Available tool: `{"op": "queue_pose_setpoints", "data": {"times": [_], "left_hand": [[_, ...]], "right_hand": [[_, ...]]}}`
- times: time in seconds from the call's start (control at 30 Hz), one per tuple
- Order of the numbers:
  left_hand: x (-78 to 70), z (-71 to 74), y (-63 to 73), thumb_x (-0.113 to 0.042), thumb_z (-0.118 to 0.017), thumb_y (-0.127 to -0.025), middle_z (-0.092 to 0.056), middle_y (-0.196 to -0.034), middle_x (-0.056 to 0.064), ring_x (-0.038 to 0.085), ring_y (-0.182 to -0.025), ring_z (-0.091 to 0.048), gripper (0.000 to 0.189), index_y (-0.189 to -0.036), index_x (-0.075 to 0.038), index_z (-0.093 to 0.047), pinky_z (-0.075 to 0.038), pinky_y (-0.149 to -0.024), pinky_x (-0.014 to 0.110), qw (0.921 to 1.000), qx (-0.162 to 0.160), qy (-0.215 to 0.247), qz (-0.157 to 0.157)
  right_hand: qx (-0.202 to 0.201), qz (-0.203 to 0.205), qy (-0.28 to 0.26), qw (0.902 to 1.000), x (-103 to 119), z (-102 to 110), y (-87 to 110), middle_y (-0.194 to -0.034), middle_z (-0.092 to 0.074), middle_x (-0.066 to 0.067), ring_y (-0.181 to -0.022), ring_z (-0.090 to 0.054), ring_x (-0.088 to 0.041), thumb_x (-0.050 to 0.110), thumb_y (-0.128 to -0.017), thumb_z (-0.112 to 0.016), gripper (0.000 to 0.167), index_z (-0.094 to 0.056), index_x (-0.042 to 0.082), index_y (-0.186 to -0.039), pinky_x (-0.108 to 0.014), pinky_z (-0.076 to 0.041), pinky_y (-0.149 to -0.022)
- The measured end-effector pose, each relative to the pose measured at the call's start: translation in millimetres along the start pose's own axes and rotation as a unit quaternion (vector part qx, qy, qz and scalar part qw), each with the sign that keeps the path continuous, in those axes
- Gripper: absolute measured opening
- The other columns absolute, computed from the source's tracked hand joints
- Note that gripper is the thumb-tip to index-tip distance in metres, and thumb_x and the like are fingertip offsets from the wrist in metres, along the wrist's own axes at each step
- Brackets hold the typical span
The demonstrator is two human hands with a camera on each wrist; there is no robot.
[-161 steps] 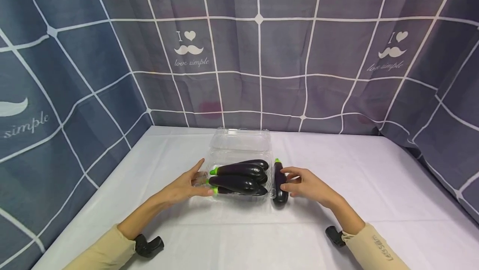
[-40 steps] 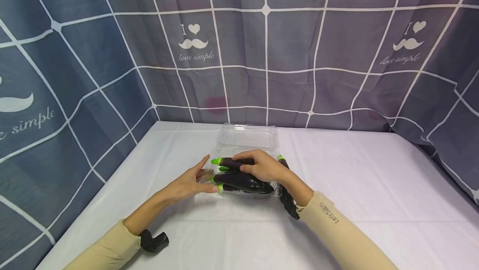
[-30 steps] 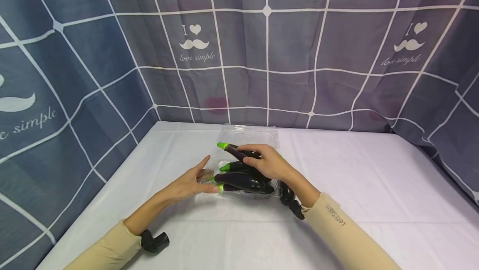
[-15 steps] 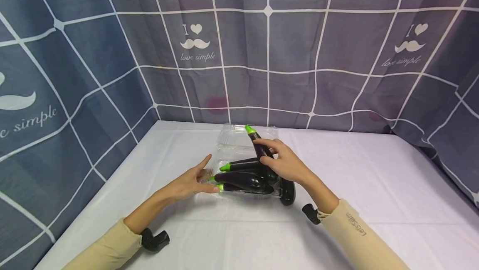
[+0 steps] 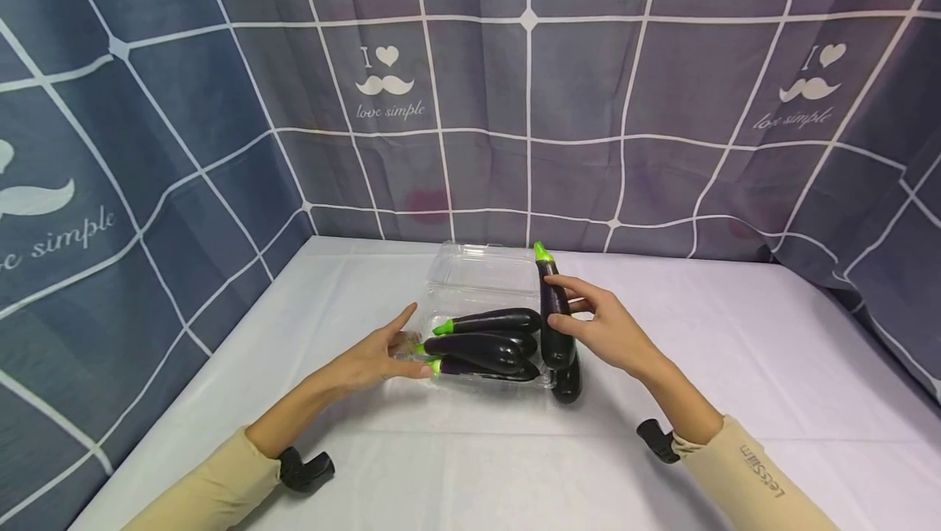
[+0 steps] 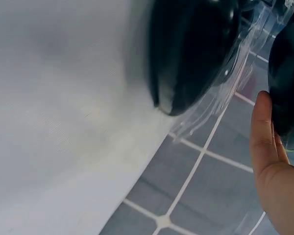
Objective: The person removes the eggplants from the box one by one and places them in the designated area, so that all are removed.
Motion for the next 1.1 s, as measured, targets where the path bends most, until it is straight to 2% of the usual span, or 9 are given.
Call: {"op": "queue_pose_setpoints", "data": {"times": [0.23,0.47,0.77,0.93,1.1], "left_hand": [[0.3,1.2,0.6,-0.037,-0.084,-0.079,-0.020,-0.157,0.025,0.038,-0.144,-0.024,0.115,-0.160,-0.022,-0.003,-0.029,-0.108,0.059,1.0000,0.001,0.002,-0.002],[3.3,2.9,1.5,-0.038,-0.084,-0.079,-0.020,-0.157,0.026,0.038,-0.144,-0.024,0.115,-0.160,-0.022,-0.004,-0.029,-0.107,0.059,1.0000,-0.003,0.003,0.001],[3.2,2.9,0.2,-0.039,-0.084,-0.078,-0.021,-0.157,0.026,0.038,-0.144,-0.024,0.114,-0.160,-0.024,-0.005,-0.029,-0.107,0.059,1.0000,-0.008,-0.001,0.001],[2.9,0.9,1.0,-0.039,-0.084,-0.079,-0.022,-0.157,0.026,0.039,-0.144,-0.024,0.114,-0.160,-0.024,-0.006,-0.030,-0.107,0.060,1.0000,-0.007,-0.002,0.000],[2.1,0.6,0.7,-0.038,-0.084,-0.079,-0.022,-0.156,0.026,0.039,-0.144,-0.025,0.113,-0.160,-0.023,-0.006,-0.031,-0.106,0.059,1.0000,-0.004,0.003,-0.003]], "right_hand": [[-0.010,-0.030,0.022,0.9993,-12,17,15.2,-0.130,-0.054,-0.018,-0.113,-0.057,-0.028,0.023,-0.094,-0.069,0.056,-0.048,0.012,-0.145,-0.041,-0.047,-0.085],[-0.007,-0.052,0.030,0.9982,-28,24,23.0,-0.131,-0.050,-0.022,-0.108,-0.059,-0.025,0.020,-0.093,-0.070,0.056,-0.049,0.006,-0.143,-0.034,-0.049,-0.079],[0.018,-0.104,-0.009,0.9943,-60,26,38.0,-0.135,-0.043,-0.030,-0.105,-0.058,-0.023,0.017,-0.093,-0.069,0.058,-0.045,0.000,-0.143,-0.035,-0.055,-0.074],[0.024,-0.113,-0.029,0.9929,-72,23,41.6,-0.133,-0.043,-0.032,-0.101,-0.059,-0.021,0.016,-0.092,-0.070,0.060,-0.044,-0.003,-0.143,-0.035,-0.055,-0.075],[0.031,-0.111,-0.045,0.9923,-75,20,40.8,-0.131,-0.046,-0.031,-0.098,-0.060,-0.017,0.014,-0.092,-0.070,0.061,-0.042,-0.004,-0.143,-0.036,-0.055,-0.074]]}}
Point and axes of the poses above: each hand's wrist, its own y-axis away from the middle knuckle, its own z-axis out of the back of the hand, x = y × z, the point moved 7 cm from there along -y, towards the middle knuckle
